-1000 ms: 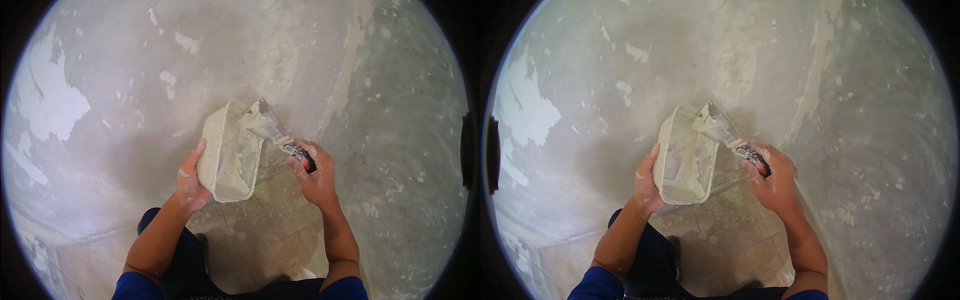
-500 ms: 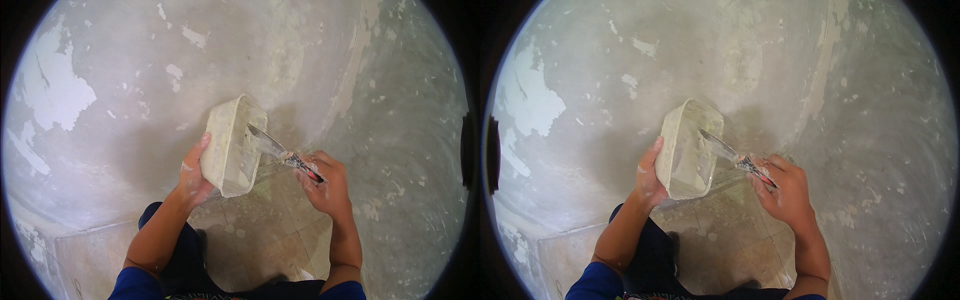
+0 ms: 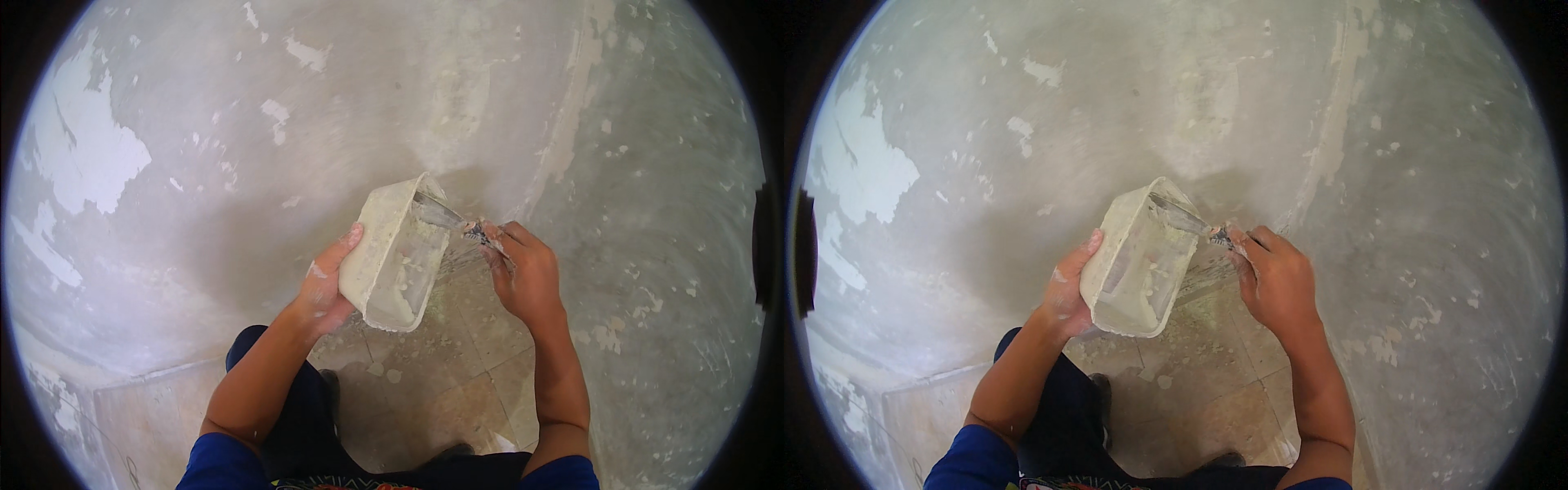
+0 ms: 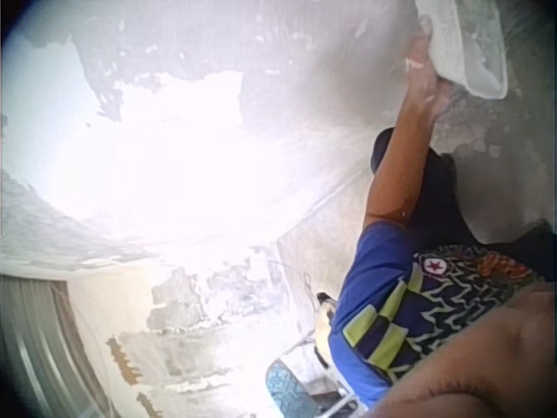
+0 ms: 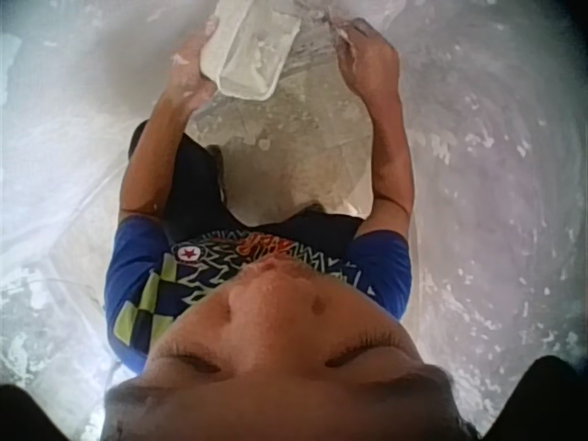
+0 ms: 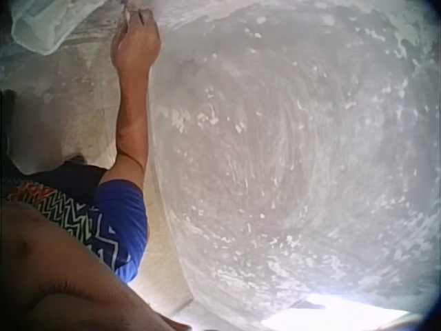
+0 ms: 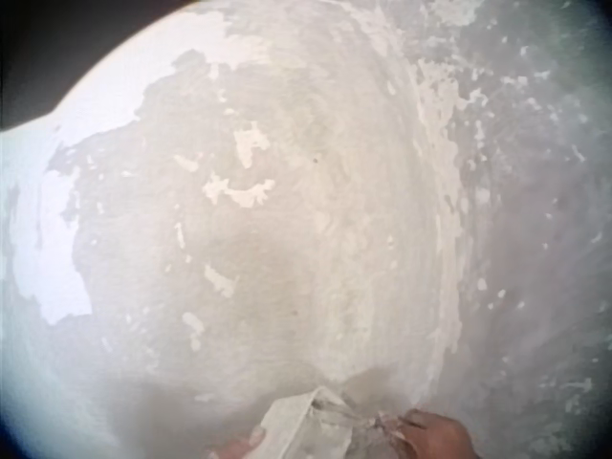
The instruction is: The person applies patching compound to a corner and wall surface using a putty knife and a plastic container, scraping and smoothing the material over damaged areas.
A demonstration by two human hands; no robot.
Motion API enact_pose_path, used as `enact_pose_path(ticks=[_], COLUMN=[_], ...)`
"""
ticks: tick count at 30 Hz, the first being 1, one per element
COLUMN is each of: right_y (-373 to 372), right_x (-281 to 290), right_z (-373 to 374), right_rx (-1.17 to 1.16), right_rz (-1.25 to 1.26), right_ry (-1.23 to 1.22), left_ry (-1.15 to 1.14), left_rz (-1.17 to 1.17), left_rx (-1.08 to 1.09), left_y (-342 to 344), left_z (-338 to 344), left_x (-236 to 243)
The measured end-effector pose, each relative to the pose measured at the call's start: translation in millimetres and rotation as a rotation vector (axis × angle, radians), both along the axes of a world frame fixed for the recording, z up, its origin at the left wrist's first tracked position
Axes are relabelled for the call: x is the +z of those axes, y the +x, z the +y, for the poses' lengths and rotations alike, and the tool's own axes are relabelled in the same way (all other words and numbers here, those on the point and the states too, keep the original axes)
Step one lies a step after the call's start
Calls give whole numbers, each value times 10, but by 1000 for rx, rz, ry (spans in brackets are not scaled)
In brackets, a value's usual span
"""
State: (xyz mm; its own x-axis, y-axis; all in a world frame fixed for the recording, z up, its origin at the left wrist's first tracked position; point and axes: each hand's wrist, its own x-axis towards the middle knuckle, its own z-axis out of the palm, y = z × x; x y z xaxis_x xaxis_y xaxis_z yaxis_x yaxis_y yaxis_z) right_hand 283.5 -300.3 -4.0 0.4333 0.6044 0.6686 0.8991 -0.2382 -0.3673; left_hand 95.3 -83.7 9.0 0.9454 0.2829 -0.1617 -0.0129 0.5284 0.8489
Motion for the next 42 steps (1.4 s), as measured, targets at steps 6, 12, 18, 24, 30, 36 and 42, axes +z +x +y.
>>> enact_pose_path(ticks=[6, 12, 18, 24, 30, 36, 42], right_y=[-133, -243, -376, -473, -533, -408, -217], right_x=[108, 179, 205, 190, 167, 166, 144], right_z=[-50, -127, -106, -117, -131, -98, -138], right_rx=[102, 259, 409, 440, 375, 420, 511], right_rz=[170, 309, 418, 580, 908, 1052, 1564], right_ry=[-126, -164, -225, -208, -2, 227, 236], left_ry=[-57, -95, -74, -78, -147, -173, -182], left_rz=[3, -97, -156, -209, -236, -192, -167], left_rx=[66, 123, 237, 292, 271, 257, 267], left_y=[24, 41, 10, 15, 43, 53, 94], left_z=[-28, -15, -33, -39, -94, -128, -174], left_x=[-49, -67, 25, 36, 32, 16, 0])
